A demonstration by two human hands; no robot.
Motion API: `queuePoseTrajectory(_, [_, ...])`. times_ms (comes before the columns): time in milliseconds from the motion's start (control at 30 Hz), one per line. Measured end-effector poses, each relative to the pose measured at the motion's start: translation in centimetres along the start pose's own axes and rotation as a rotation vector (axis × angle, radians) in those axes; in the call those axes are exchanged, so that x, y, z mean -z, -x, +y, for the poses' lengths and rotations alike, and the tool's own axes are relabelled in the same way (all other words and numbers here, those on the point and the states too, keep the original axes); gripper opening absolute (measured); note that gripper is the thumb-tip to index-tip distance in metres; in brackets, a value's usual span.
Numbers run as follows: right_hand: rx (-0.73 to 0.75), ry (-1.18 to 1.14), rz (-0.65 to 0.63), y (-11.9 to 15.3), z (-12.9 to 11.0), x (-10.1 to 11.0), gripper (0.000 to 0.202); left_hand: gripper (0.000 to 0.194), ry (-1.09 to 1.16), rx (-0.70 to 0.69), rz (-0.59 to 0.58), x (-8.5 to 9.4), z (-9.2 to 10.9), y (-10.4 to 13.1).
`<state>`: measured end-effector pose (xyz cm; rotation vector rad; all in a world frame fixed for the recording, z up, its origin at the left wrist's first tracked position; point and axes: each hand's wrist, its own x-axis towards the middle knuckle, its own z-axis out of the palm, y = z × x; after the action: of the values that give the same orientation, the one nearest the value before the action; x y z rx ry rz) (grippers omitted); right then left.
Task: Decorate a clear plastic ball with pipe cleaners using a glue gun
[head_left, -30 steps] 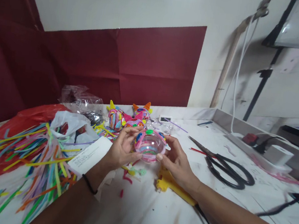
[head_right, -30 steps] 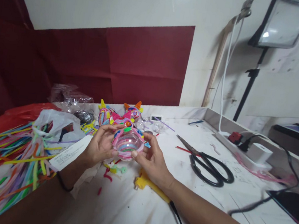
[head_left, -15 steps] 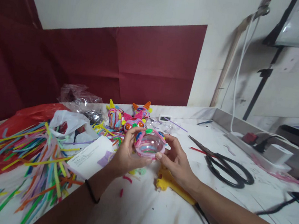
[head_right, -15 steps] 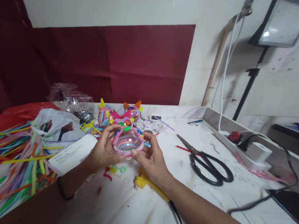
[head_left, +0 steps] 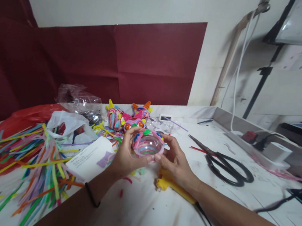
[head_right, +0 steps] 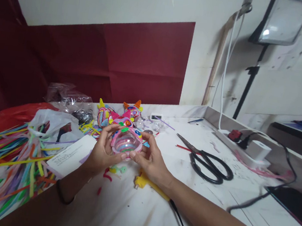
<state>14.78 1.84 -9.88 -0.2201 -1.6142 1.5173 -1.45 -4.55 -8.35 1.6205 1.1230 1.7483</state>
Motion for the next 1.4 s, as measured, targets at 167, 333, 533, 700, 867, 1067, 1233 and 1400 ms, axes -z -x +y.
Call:
queuePoseTrajectory(167, [-0.017,-0.022,-0.006,0.04,0.0,0.01,0.054,0.079,-0.002,-0.001,0.005,0.06,-0.18,0.0])
queuePoseTrajectory(333, [0.0,-0.023,-0.027,0.08,0.29,0.12,0.048,0.079,-0.007,0.007,0.005,0.08,-0.06,0.05])
queuePoseTrajectory(533, [-0.002,-0.005,-0.033,0.07,0.43,0.2,0.052,0.078,-0.017,0.015,0.005,-0.03,0.25,0.1])
queuePoseTrajectory(700, [-0.021,0.023,-0.002,0.06,0.34,0.08,0.056,0.077,-0.049,0.0,0.009,-0.02,0.11,0.17])
queuePoseTrajectory(867, [-0.033,0.022,0.013,0.03,0.51,0.11,0.058,0.078,-0.044,0.004,0.018,-0.1,0.16,0.15])
queuePoseTrajectory(1067, [-0.015,0.019,0.011,0.07,0.48,0.08,0.056,0.079,-0.048,0.024,0.031,-0.26,0.41,0.11])
queuePoseTrajectory(1233, [-0.012,0.014,0.01,0.11,0.55,0.05,0.054,0.079,-0.067,0.002,0.041,-0.24,0.13,0.07])
queuePoseTrajectory(1400, [0.002,0.018,0.001,0.0,0.67,0.03,0.054,0.081,-0.081,-0.008,0.027,-0.13,-0.11,0.12])
